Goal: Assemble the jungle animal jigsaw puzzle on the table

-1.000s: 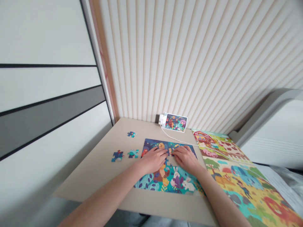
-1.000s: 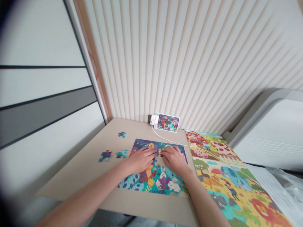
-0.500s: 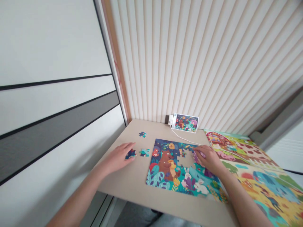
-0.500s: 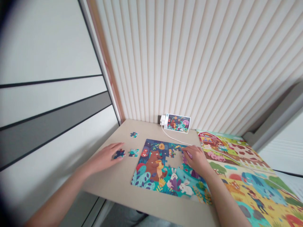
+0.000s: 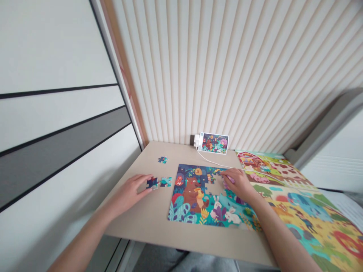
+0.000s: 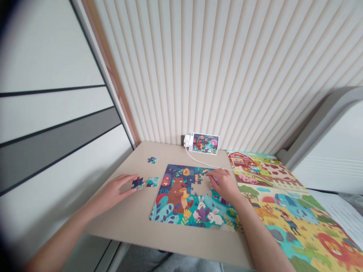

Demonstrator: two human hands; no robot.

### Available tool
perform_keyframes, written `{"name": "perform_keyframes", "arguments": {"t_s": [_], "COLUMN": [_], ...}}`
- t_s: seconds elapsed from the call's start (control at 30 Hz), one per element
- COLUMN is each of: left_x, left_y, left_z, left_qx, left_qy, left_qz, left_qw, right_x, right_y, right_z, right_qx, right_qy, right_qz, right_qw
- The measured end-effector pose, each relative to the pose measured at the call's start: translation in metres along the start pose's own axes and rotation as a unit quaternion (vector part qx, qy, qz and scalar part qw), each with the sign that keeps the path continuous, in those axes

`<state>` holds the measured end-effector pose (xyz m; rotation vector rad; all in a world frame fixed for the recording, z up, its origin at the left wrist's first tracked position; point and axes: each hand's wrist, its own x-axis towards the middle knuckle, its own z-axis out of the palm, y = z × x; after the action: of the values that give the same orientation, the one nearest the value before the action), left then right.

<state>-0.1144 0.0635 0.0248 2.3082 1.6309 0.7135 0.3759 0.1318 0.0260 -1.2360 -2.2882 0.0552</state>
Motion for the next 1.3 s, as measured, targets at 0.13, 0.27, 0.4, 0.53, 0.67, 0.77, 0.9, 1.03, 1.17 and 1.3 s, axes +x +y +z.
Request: {"name": "perform_keyframes", "arguments": {"t_s": [0.13,0.27,0.4,0.53,0.67,0.77,0.9,1.03,1.17,1.3], "left_x": [0.03,0.069,0.096,0.099,0.089,0.083,0.081,0.082,0.081,0.081], "left_y": [0.073,0.149,0.174,0.163,0.15,0.149,0.151,0.154,0.155,0.155], "left_z": [0.023,0.068,0.108,0.121,0.115,0.111,0.111,0.108,0.105,0.107], "left_qx": [0.004,0.044,0.051,0.03,0.025,0.034,0.039,0.033,0.027,0.03], "left_qy": [-0.018,-0.045,-0.069,-0.069,-0.049,-0.043,-0.041,-0.052,-0.065,-0.062], "left_qz": [0.107,0.218,0.226,0.211,0.183,0.176,0.197,0.229,0.257,0.265], "left_qw": [0.994,0.974,0.97,0.975,0.982,0.983,0.979,0.971,0.964,0.962], "right_x": [0.0,-0.002,-0.003,-0.003,-0.003,-0.003,-0.004,-0.006,-0.006,-0.005], "right_y": [-0.003,-0.003,0.0,-0.004,-0.018,-0.029,-0.032,-0.027,-0.028,-0.032], "right_z": [0.002,0.006,0.008,0.006,0.003,0.002,0.003,0.004,0.002,0.0], "right_qx": [0.009,0.011,0.011,0.02,0.063,0.087,0.089,0.087,0.076,0.073], "right_qy": [-0.009,-0.018,-0.017,-0.029,-0.076,-0.117,-0.134,-0.134,-0.134,-0.136], "right_qz": [-0.007,-0.019,-0.024,-0.029,-0.047,-0.069,-0.07,-0.069,-0.071,-0.073], "right_qw": [1.0,1.0,1.0,0.999,0.994,0.987,0.984,0.985,0.985,0.985]}}
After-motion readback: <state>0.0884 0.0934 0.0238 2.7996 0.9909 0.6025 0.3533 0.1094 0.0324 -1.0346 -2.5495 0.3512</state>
